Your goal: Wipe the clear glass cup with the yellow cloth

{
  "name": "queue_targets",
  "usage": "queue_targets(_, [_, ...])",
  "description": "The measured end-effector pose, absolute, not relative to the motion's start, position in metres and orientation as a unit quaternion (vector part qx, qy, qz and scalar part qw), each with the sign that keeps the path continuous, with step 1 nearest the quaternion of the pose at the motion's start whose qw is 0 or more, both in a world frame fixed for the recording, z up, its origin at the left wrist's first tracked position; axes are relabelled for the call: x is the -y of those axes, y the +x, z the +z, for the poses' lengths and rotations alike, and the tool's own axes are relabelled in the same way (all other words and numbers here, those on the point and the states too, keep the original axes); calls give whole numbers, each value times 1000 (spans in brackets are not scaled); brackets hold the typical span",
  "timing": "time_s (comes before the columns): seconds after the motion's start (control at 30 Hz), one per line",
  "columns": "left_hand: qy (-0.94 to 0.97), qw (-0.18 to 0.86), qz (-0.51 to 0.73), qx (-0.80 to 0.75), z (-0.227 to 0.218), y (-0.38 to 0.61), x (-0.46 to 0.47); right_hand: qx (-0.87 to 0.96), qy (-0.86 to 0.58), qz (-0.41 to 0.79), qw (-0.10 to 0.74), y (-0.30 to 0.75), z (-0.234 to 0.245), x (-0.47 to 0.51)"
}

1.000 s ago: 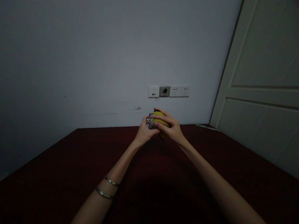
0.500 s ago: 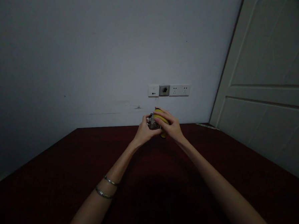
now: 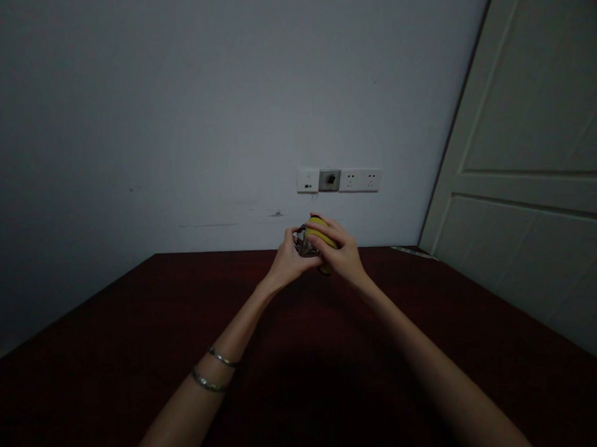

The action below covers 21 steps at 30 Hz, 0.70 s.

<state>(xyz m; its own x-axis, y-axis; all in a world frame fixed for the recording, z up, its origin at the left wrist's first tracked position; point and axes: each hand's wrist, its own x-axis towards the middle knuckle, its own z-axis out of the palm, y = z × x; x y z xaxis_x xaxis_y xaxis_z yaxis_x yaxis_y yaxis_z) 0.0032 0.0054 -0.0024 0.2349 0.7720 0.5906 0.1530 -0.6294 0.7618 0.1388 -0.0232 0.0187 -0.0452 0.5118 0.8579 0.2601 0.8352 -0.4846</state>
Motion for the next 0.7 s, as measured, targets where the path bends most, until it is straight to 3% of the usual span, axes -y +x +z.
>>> queue_targets(0.17, [730,279,535,-321,-5,4,-8,707,-285,102,639,139,19,22])
queue_targets(0.37, [740,271,515,-336,-3,2,-11,819,-252,-8,516,146,20,31])
queue_targets(0.7, [714,312,513,-360,3,7,0,694,-310,117,640,142,18,17])
